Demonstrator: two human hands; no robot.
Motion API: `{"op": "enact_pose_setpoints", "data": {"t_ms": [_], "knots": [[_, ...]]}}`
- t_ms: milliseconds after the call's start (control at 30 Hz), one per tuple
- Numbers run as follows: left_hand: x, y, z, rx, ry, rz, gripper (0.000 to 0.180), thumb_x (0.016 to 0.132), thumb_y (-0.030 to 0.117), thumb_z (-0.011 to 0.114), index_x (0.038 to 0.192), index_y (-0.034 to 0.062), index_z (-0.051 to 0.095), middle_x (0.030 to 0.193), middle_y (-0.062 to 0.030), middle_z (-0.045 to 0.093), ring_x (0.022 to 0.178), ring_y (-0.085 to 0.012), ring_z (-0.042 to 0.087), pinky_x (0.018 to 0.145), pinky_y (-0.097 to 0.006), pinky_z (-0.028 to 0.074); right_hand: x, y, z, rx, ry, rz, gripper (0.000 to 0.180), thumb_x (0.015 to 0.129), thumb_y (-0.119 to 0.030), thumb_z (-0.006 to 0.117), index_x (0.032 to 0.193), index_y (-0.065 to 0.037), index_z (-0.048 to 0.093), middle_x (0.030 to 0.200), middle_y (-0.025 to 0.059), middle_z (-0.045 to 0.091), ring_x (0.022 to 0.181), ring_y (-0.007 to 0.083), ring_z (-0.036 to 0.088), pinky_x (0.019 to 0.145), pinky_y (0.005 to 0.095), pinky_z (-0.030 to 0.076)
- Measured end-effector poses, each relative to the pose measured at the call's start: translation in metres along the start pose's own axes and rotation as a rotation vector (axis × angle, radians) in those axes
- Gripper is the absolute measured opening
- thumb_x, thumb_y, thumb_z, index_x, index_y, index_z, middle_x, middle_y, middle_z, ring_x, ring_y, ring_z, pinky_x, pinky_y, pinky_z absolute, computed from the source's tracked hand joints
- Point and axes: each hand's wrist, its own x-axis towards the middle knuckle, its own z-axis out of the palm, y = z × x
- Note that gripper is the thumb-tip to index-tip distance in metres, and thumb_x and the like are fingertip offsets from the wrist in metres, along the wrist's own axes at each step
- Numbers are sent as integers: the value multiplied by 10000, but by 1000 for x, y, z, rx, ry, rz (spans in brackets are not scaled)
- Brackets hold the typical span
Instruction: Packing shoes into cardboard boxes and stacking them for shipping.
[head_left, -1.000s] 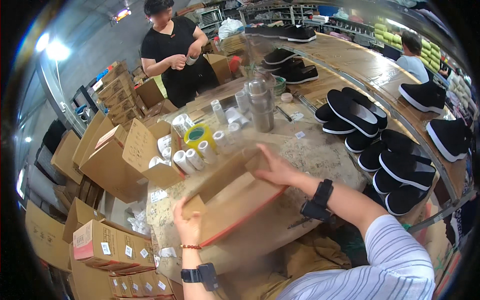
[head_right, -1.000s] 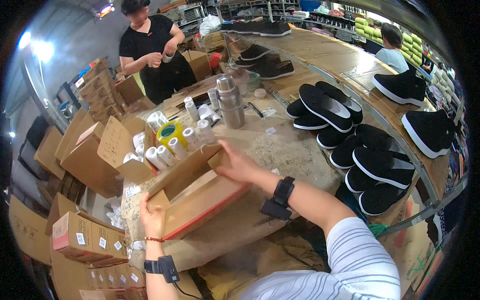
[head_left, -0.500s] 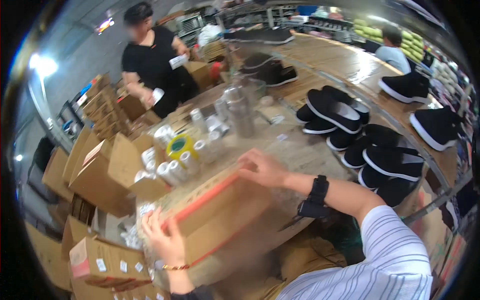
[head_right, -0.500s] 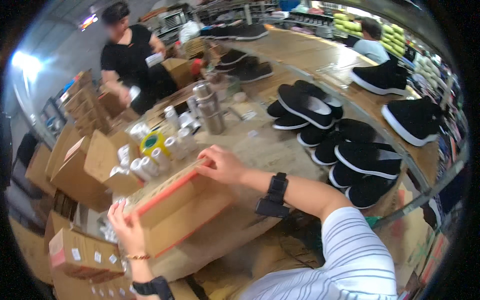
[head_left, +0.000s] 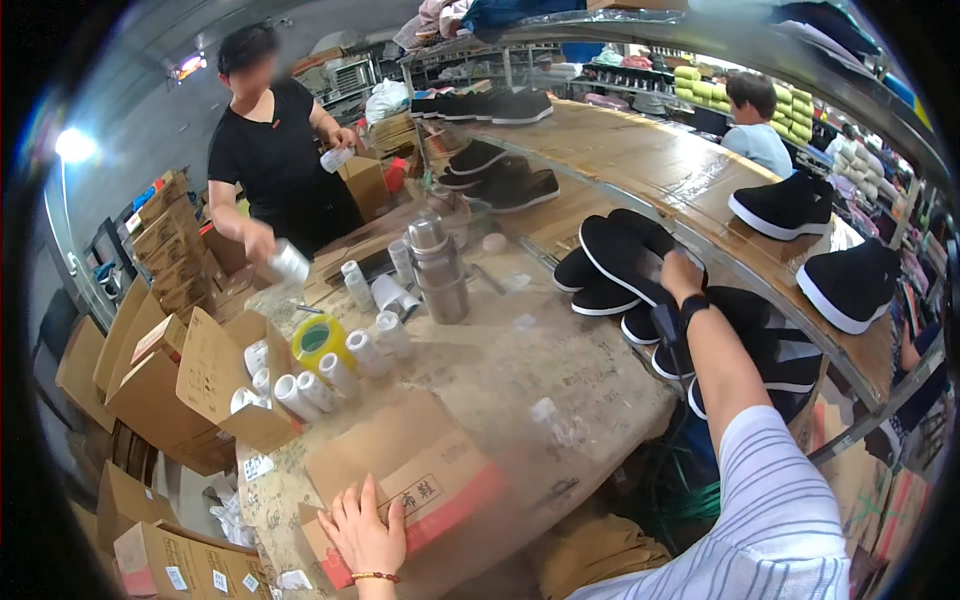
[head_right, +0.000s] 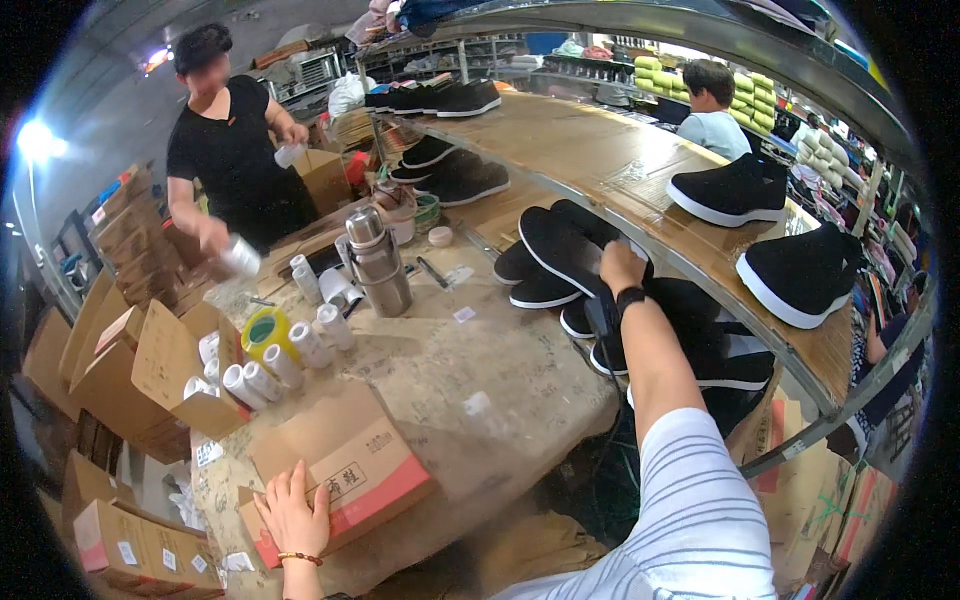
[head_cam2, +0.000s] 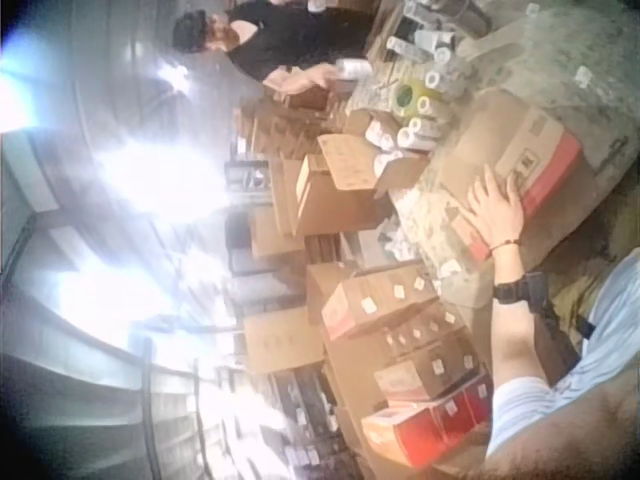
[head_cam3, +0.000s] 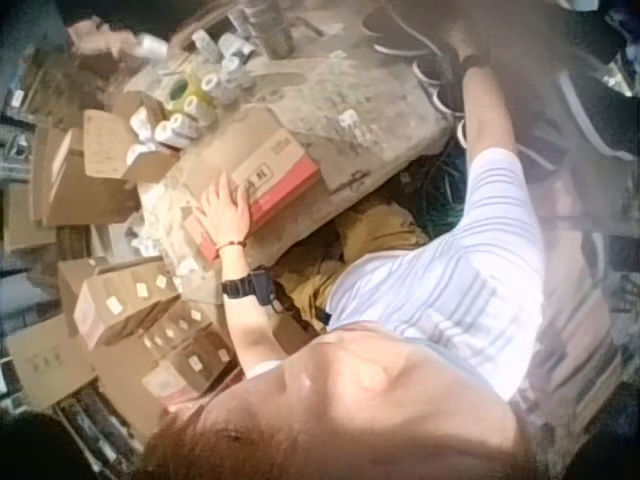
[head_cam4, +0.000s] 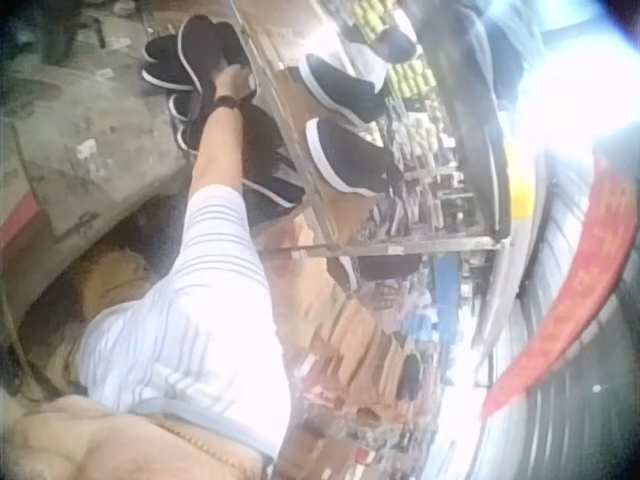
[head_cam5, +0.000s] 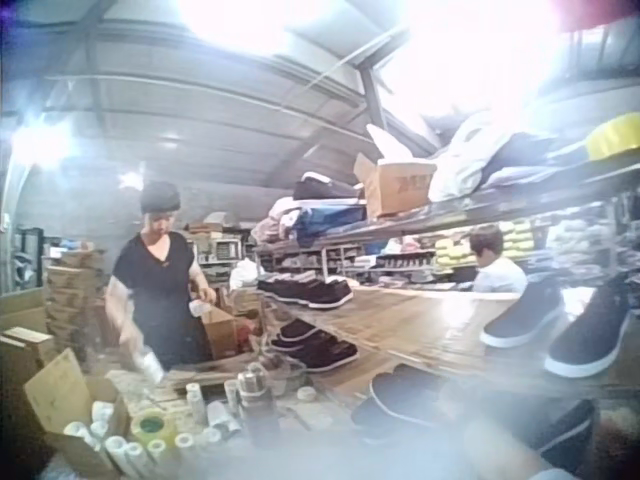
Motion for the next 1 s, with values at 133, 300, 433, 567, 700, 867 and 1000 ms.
{"op": "enact_pose_setpoints", "data": {"t_ms": [133, 300, 433, 567, 700, 867, 1000], "knots": [[0, 3, -1, -18, 8, 0, 549, 797, 395, 596, 1271, 134, 505, 1192, -104, 515, 1197, -286, 398, 1074, -559, 160, -19, -2, -7, -1, 99, 2, 256, 860, -101, 434, 918, -83, 682, 982, 148, 658, 912, 319, 642, 784, 431, 499], [1, -3, 8, 2, 85, 54, 496, 811, 297, 589, 1280, 157, 507, 1132, -97, 528, 1151, -280, 420, 1065, -553, 173, -33, -11, -44, 172, 515, -534, 225, 810, -89, 466, 894, -117, 673, 844, 89, 638, 839, 306, 620, 718, 415, 495], [-2, -11, -10, -223, 134, 11, 403, 792, 136, 600, 1191, 189, 609, 913, -47, 534, 958, -246, 474, 991, -483, 250, -85, -56, -73, 466, 304, -865, 285, 721, 37, 525, 927, -93, 673, 857, 115, 645, 832, 296, 621, 725, 372, 496], [-22, 6, -16, -99, 512, 82, 333, 759, 80, 624, 1060, 205, 690, 811, -20, 501, 830, -204, 484, 888, -391, 285, -163, -91, -93, 1317, -504, -655, 327, 759, 91, 572, 1072, 16, 630, 1019, 56, 676, 942, 110, 575, 832, 260, 458], [-37, 7, 20, -79, 410, 32, 313, 710, 79, 677, 986, 221, 713, 824, -20, 538, 835, -207, 503, 834, -383, 274, -215, -111, -37, 1649, -614, -742, 432, 863, -8, 558, 1282, -1, 455, 1244, 104, 548, 1030, 176, 569, 883, 307, 462], [-39, 45, -7, -1092, 192, 60, 445, 838, 252, 634, 1168, -25, 525, 1012, -76, 586, 911, -194, 531, 863, -343, 382, -296, -144, -65, 1818, -1025, -780, 418, 876, -57, 564, 1277, -13, 454, 1236, 119, 548, 1028, 195, 574, 888, 316, 464], [-29, 56, -52, -1493, 277, -170, 626, 878, 274, 632, 1302, -89, 349, 1112, -95, 541, 963, -164, 513, 864, -286, 425, -313, -159, -66, 1904, -1157, -774, 411, 886, -97, 568, 1273, -23, 454, 1229, 131, 549, 1026, 210, 579, 893, 324, 467]]}}
